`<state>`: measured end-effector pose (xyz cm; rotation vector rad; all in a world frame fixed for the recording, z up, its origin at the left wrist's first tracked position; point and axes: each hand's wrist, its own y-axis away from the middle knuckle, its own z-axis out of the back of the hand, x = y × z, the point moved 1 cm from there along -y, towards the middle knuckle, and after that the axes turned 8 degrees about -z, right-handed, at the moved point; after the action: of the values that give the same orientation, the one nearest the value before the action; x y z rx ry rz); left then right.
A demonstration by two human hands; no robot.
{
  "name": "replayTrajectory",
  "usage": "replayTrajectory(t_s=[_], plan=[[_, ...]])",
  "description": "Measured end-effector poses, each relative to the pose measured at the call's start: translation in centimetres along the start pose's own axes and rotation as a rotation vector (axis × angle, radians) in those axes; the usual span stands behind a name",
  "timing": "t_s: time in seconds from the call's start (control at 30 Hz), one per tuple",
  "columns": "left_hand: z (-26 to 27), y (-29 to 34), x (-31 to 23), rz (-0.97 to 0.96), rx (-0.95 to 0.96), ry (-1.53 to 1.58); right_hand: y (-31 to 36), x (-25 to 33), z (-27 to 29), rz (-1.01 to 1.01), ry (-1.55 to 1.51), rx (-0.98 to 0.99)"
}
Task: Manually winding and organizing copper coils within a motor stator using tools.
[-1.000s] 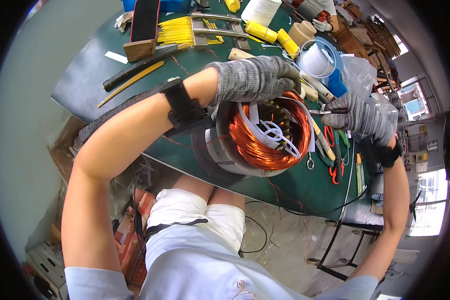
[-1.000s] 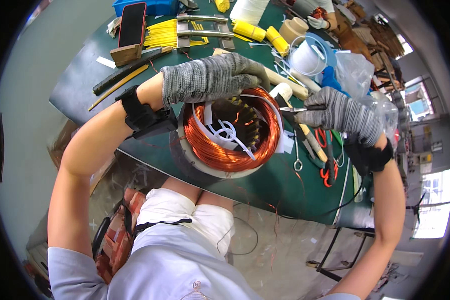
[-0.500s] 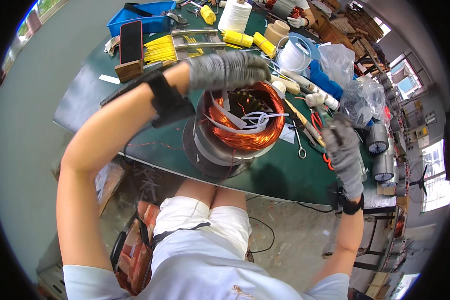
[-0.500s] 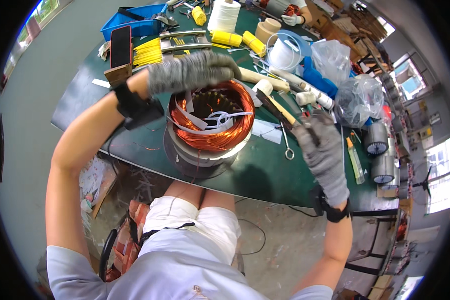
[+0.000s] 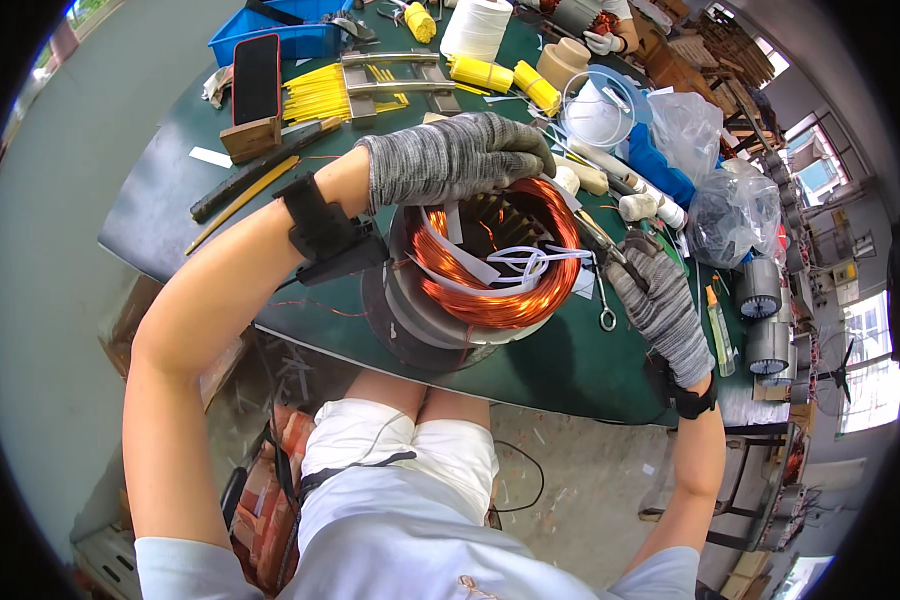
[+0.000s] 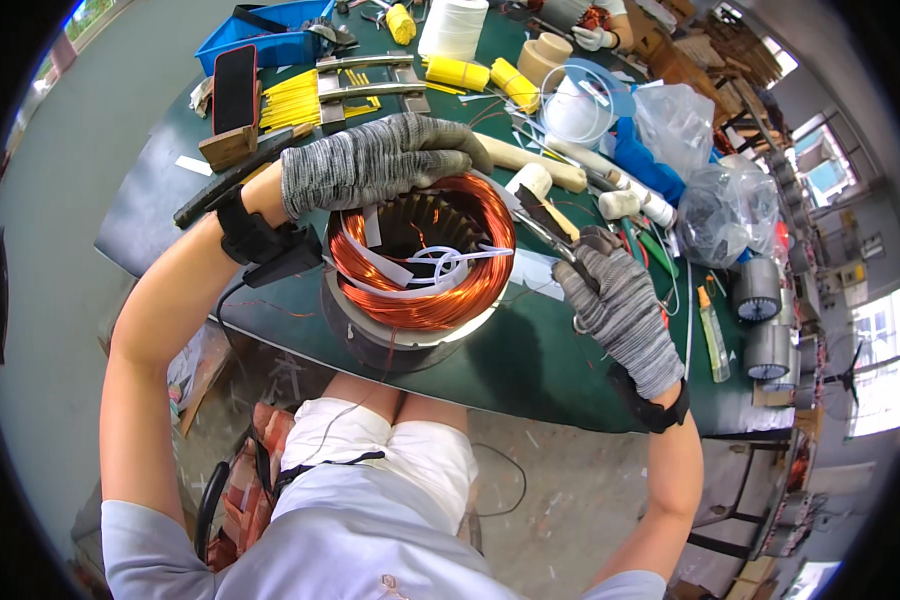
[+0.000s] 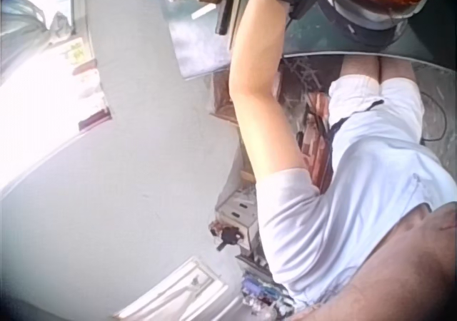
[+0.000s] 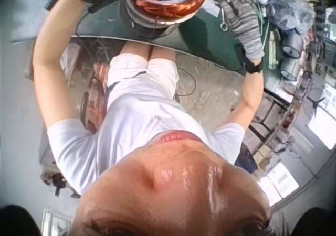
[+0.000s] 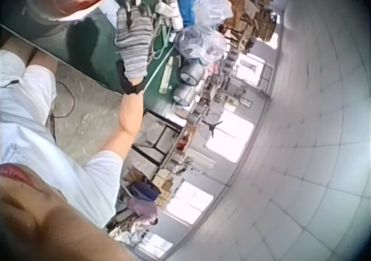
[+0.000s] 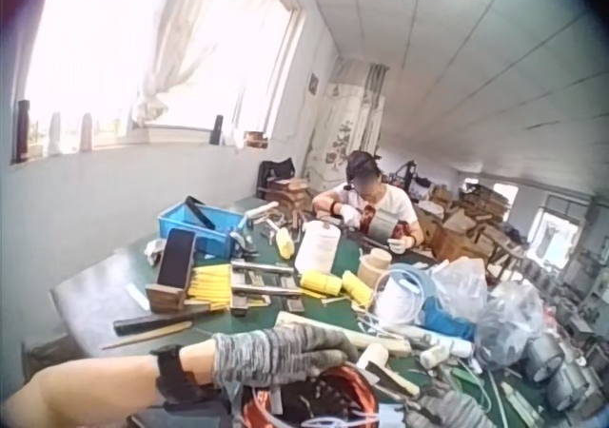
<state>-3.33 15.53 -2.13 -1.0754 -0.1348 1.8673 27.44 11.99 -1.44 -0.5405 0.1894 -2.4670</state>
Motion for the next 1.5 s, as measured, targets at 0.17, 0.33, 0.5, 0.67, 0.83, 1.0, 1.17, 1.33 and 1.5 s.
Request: replayTrajectory(t_s=[0.17, 0.33, 0.5, 0.67, 0.83, 1.0, 1.17, 1.33, 1.5], plan=[[0.2, -0.2, 0.3, 0.026, 0.034, 0.045, -1.5, 1.8, 2.0, -0.007, 0.146, 0.109], [0.2, -0.5, 0.4, 0.195, 0.074, 0.184, -5.7, 2.4, 5.5, -0.021, 0.09, 0.446], [0.2, -0.7, 0.1, -0.015, 0.017, 0.15, -8.5, 2.4, 6.1, 0.105, -0.011, 0.607], [0.2, -0.6, 0.4, -0.101, 0.057, 0.301, -9.1, 1.4, 4.7, -0.168, -0.249, 0.821], [-0.8, -1.0, 0.8, -0.019, 0.075, 0.22, -9.6, 0.8, 4.3, -0.437, -0.306, 1.2], [-1.2, -0.7, 1.4, -0.012, 0.025, 0.175, -8.2, 2.1, 4.0, -0.219, -0.082, 0.928], [-1.2, 0.2, 0.9, 0.045, -0.074, 0.06, 0.1, -2.0, 0.4, -0.012, -0.087, 0.144], [0.0, 2.5, -2.9, 0.218, -0.124, -0.059, 4.0, -12.0, -2.5, -0.388, -0.034, -0.132], [2.7, 2.6, -1.4, -0.085, -0.012, -0.035, 2.8, -10.3, -5.3, -0.454, 0.534, 0.14]])
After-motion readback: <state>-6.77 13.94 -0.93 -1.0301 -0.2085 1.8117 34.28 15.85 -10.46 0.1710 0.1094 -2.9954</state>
